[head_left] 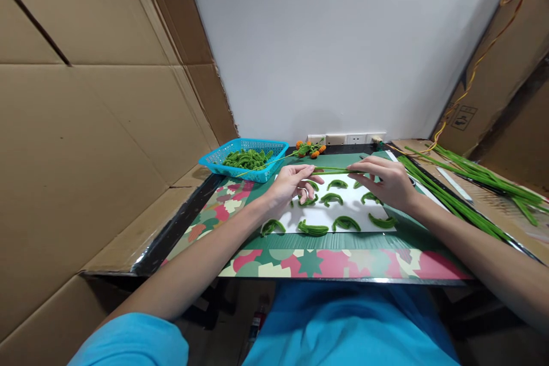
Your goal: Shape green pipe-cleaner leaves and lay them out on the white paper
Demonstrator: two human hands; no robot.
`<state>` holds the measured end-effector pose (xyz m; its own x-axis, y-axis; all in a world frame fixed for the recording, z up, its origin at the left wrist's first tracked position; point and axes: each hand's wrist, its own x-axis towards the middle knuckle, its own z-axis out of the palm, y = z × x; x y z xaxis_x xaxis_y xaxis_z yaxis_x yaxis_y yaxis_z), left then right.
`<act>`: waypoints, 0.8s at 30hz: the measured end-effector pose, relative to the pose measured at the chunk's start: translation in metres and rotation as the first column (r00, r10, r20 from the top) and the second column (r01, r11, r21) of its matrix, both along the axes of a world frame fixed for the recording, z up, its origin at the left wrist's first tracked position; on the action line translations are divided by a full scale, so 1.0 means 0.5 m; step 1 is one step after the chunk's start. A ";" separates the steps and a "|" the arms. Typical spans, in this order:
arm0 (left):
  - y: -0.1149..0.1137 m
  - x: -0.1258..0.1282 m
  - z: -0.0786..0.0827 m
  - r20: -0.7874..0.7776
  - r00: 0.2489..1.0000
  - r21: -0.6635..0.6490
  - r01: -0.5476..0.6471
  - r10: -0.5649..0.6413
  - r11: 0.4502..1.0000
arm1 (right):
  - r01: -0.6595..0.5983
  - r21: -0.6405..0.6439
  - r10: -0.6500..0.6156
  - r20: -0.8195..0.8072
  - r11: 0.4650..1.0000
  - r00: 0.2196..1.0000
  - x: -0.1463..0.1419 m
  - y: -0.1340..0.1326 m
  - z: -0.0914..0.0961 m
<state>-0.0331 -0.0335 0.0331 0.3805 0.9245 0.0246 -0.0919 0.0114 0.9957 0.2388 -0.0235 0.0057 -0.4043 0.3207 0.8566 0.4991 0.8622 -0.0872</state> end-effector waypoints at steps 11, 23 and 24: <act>0.002 -0.002 -0.004 0.012 1.000 -0.012 0.022 -0.021 1.000 | -0.035 -0.092 0.029 -0.066 0.995 0.997 -0.001 -0.004 0.005; 0.004 -0.003 -0.008 0.019 0.999 0.021 0.029 -0.030 0.999 | -0.156 -0.409 0.145 -0.057 0.899 0.988 -0.002 -0.017 0.009; 0.002 -0.002 -0.007 0.006 0.999 0.033 0.034 -0.034 0.999 | -0.147 -0.415 0.141 -0.046 0.898 0.989 -0.003 -0.017 0.007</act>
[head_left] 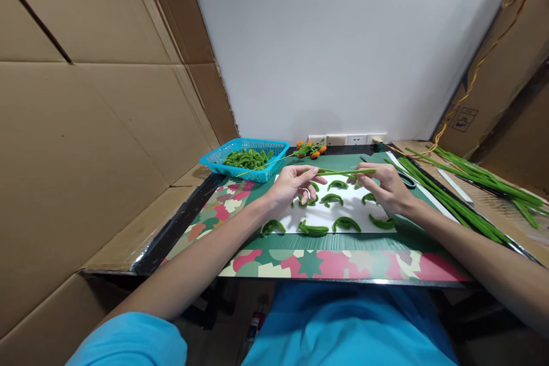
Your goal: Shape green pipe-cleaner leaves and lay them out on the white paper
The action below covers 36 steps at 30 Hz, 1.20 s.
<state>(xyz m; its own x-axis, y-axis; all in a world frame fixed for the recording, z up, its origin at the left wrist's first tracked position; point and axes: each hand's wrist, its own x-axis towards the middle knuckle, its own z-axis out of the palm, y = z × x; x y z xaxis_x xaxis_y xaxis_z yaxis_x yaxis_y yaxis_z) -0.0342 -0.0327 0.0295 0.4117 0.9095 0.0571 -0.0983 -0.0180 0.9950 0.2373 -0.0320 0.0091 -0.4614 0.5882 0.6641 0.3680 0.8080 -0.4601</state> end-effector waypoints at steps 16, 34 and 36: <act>-0.013 0.009 0.001 -0.075 0.992 0.058 0.103 -0.098 0.993 | 0.080 0.051 -0.092 0.279 0.995 0.956 -0.026 -0.018 -0.010; -0.027 0.006 0.026 -0.139 0.988 0.128 0.078 -0.060 0.989 | -0.028 0.150 -0.011 0.251 0.988 0.968 -0.020 -0.011 -0.007; -0.027 0.006 0.023 -0.136 0.989 0.121 0.081 -0.064 0.989 | -0.067 0.122 0.030 0.282 0.990 0.959 -0.020 -0.013 -0.004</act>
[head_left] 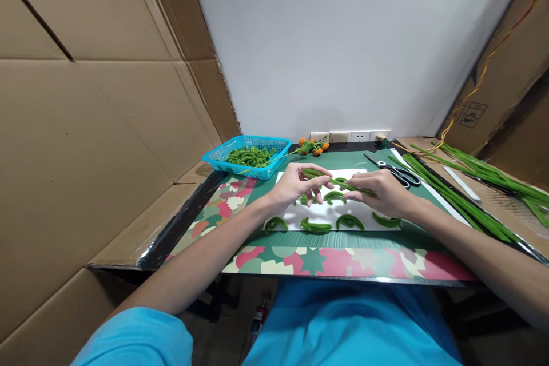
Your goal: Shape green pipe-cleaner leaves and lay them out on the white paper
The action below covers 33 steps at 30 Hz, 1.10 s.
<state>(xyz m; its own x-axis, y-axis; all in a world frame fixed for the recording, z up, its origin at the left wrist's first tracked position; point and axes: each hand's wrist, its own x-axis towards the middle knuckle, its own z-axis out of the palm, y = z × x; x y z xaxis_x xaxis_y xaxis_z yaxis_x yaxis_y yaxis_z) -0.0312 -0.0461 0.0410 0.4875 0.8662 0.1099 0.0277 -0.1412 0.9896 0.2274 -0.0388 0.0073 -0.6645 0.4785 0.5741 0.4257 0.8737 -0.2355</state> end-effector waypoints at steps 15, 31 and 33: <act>0.005 0.002 -0.008 0.020 1.000 -0.037 0.015 -0.015 0.999 | 0.019 -0.110 -0.040 -0.198 0.994 0.979 -0.007 -0.012 0.017; 0.008 0.006 -0.030 -0.072 0.996 0.119 -0.035 0.044 0.992 | 0.273 -0.010 -0.267 -0.242 0.962 0.933 -0.013 0.005 -0.020; 0.009 0.008 -0.037 -0.066 0.996 0.134 -0.058 0.067 0.989 | 0.306 0.040 -0.293 -0.188 0.951 0.937 -0.014 0.006 -0.023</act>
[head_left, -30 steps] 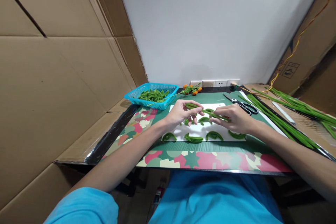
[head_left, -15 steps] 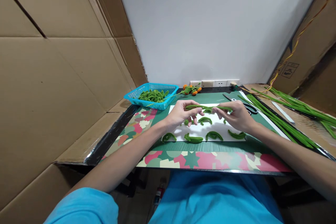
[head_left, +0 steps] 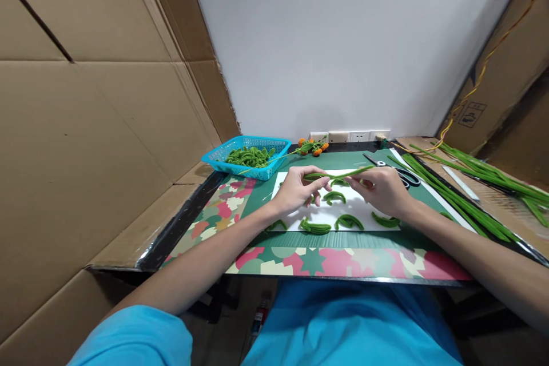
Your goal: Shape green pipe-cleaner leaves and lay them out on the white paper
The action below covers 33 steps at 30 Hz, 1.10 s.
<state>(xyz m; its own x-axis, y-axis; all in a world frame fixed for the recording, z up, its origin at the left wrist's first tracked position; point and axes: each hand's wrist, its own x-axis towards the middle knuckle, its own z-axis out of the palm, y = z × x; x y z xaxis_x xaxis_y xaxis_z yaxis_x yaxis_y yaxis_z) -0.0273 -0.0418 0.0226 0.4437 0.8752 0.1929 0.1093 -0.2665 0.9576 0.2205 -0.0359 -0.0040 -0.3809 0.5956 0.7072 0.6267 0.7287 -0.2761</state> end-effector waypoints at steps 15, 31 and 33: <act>-0.006 -0.001 0.014 -0.014 0.999 -0.004 0.041 -0.041 0.999 | -0.052 -0.018 0.053 0.025 0.998 0.998 -0.008 -0.010 0.000; 0.017 0.004 0.034 -0.021 0.997 -0.041 0.069 -0.070 0.997 | -0.097 0.172 0.070 0.157 0.980 0.985 -0.001 0.001 0.008; 0.039 0.010 0.046 -0.044 0.996 -0.034 0.075 -0.077 0.997 | -0.068 0.229 0.023 0.194 0.971 0.981 0.003 0.011 0.021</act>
<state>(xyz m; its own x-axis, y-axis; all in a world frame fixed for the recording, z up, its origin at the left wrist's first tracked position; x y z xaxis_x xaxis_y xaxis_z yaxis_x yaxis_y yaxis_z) -0.0222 -0.0225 0.0454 0.5170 0.8439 0.1433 0.1332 -0.2447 0.9604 0.2220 -0.0306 0.0064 -0.5434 0.4017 0.7371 0.6155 0.7877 0.0244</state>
